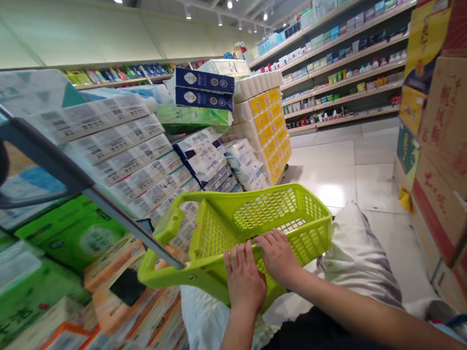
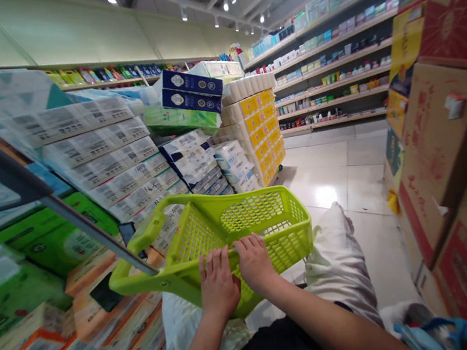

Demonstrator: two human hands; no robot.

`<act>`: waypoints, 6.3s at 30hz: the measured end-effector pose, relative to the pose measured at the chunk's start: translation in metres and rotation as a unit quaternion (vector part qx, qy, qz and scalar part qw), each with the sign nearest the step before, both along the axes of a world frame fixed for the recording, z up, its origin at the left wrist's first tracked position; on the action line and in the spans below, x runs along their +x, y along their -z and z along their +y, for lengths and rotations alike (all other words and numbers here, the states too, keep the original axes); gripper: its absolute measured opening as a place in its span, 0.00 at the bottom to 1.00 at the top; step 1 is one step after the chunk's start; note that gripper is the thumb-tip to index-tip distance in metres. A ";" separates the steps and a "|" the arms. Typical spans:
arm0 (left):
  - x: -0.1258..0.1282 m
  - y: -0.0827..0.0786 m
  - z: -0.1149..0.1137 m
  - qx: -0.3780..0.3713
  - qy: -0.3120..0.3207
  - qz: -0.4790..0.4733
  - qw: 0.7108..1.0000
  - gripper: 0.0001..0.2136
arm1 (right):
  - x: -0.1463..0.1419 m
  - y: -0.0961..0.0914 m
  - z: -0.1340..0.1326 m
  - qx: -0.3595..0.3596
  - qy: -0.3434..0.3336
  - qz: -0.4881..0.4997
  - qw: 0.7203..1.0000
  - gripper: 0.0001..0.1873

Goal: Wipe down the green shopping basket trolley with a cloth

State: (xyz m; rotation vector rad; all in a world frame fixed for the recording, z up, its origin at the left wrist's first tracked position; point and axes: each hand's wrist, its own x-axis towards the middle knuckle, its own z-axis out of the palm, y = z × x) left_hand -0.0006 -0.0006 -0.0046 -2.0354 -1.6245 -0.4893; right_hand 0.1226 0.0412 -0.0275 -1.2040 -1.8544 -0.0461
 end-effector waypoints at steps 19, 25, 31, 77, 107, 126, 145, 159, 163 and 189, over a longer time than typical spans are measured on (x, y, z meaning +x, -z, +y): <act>-0.002 0.000 -0.003 0.023 0.017 -0.004 1.000 0.31 | 0.137 0.048 0.016 0.054 0.167 -0.018 0.984 0.18; -0.001 0.003 -0.002 0.018 0.007 -0.009 1.000 0.29 | 0.110 0.037 0.014 0.033 0.175 0.033 0.984 0.17; 0.001 0.000 -0.003 0.015 0.005 -0.014 1.000 0.29 | 0.059 0.019 0.001 0.016 0.086 0.032 0.996 0.17; 0.002 -0.007 -0.007 -0.005 0.046 -0.034 0.998 0.29 | 0.120 0.051 -0.013 0.124 0.064 0.089 0.986 0.15; 0.003 -0.015 -0.009 -0.012 0.056 -0.038 0.998 0.29 | 0.063 0.018 -0.020 0.089 -0.021 0.062 0.994 0.15; 0.004 -0.014 -0.009 -0.011 0.052 -0.035 0.998 0.28 | 0.071 0.026 -0.015 0.088 0.007 0.097 0.991 0.14; 0.003 -0.015 -0.012 -0.016 0.053 -0.043 0.998 0.29 | 0.064 -0.012 -0.014 0.091 -0.043 0.175 0.979 0.12; 0.004 -0.011 -0.010 -0.011 0.053 -0.046 0.998 0.29 | 0.026 -0.028 0.004 0.036 -0.075 0.001 0.997 0.07; 0.003 -0.012 -0.010 -0.010 0.052 -0.043 0.998 0.29 | 0.017 -0.025 0.003 0.036 -0.056 -0.021 0.998 0.04; 0.004 -0.012 -0.011 -0.006 0.052 -0.046 0.998 0.28 | 0.053 0.012 -0.005 0.071 0.102 0.076 0.989 0.11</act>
